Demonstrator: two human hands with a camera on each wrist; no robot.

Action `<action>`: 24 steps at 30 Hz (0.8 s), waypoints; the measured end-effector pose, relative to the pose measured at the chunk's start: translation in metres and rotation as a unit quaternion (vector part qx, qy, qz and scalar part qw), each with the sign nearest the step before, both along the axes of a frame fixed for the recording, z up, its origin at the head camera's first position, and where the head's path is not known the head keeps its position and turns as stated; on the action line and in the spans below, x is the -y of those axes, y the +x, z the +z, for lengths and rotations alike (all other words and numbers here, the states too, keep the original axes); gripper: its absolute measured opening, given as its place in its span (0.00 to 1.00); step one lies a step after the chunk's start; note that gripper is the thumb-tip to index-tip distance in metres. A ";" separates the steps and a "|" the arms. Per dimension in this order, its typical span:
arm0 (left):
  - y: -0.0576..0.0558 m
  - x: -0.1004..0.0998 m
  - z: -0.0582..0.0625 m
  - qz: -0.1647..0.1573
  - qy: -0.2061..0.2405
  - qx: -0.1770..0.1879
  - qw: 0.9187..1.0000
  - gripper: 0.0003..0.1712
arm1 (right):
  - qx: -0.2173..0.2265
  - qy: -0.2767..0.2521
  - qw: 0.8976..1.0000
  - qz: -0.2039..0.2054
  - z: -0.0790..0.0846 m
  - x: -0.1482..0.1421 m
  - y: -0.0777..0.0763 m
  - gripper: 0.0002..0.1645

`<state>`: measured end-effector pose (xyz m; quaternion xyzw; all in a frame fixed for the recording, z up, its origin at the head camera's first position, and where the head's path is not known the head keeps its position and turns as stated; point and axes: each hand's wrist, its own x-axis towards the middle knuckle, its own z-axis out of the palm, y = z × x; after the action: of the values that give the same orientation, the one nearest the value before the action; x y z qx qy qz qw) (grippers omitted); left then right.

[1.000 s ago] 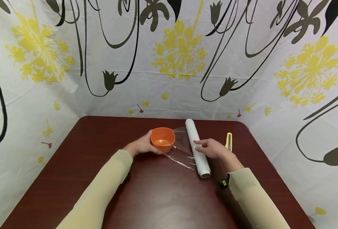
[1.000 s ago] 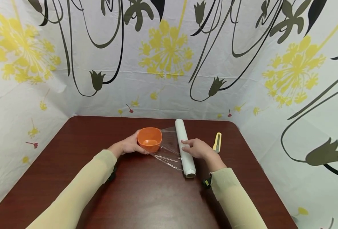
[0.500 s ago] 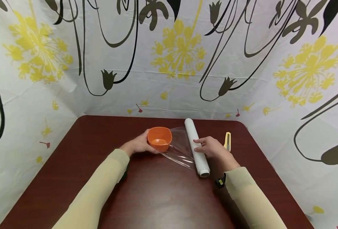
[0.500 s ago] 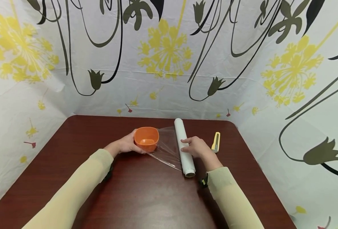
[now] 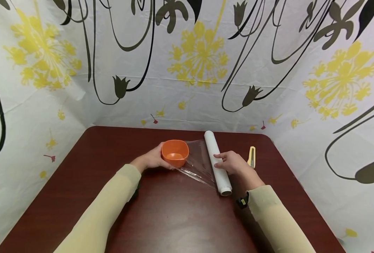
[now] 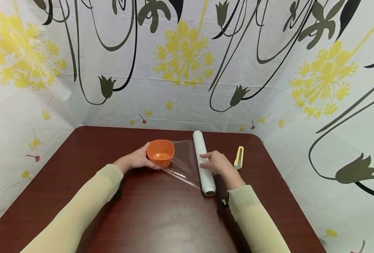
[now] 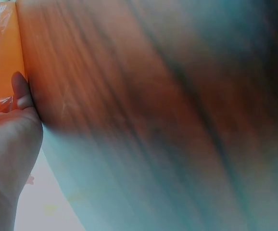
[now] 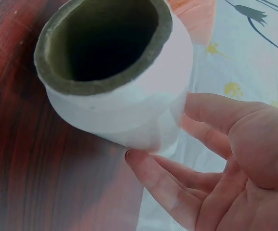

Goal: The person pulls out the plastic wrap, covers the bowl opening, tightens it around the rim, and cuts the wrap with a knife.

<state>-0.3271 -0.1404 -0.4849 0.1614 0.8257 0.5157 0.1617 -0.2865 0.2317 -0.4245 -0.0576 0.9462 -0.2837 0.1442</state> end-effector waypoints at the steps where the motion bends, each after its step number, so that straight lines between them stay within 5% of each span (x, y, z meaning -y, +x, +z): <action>1: -0.001 0.000 0.000 0.000 0.003 0.001 1.000 0.67 | -0.003 0.002 1.000 -0.001 0.000 0.000 0.000 0.33; 24: -0.002 -0.001 0.000 0.000 -0.007 0.013 1.000 0.69 | -0.019 0.017 1.000 0.011 -0.002 -0.027 0.005 0.36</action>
<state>-0.3286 -0.1397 -0.4846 0.1534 0.8273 0.5118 0.1736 -0.2816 0.2588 -0.4266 -0.0709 0.9529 -0.2646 0.1302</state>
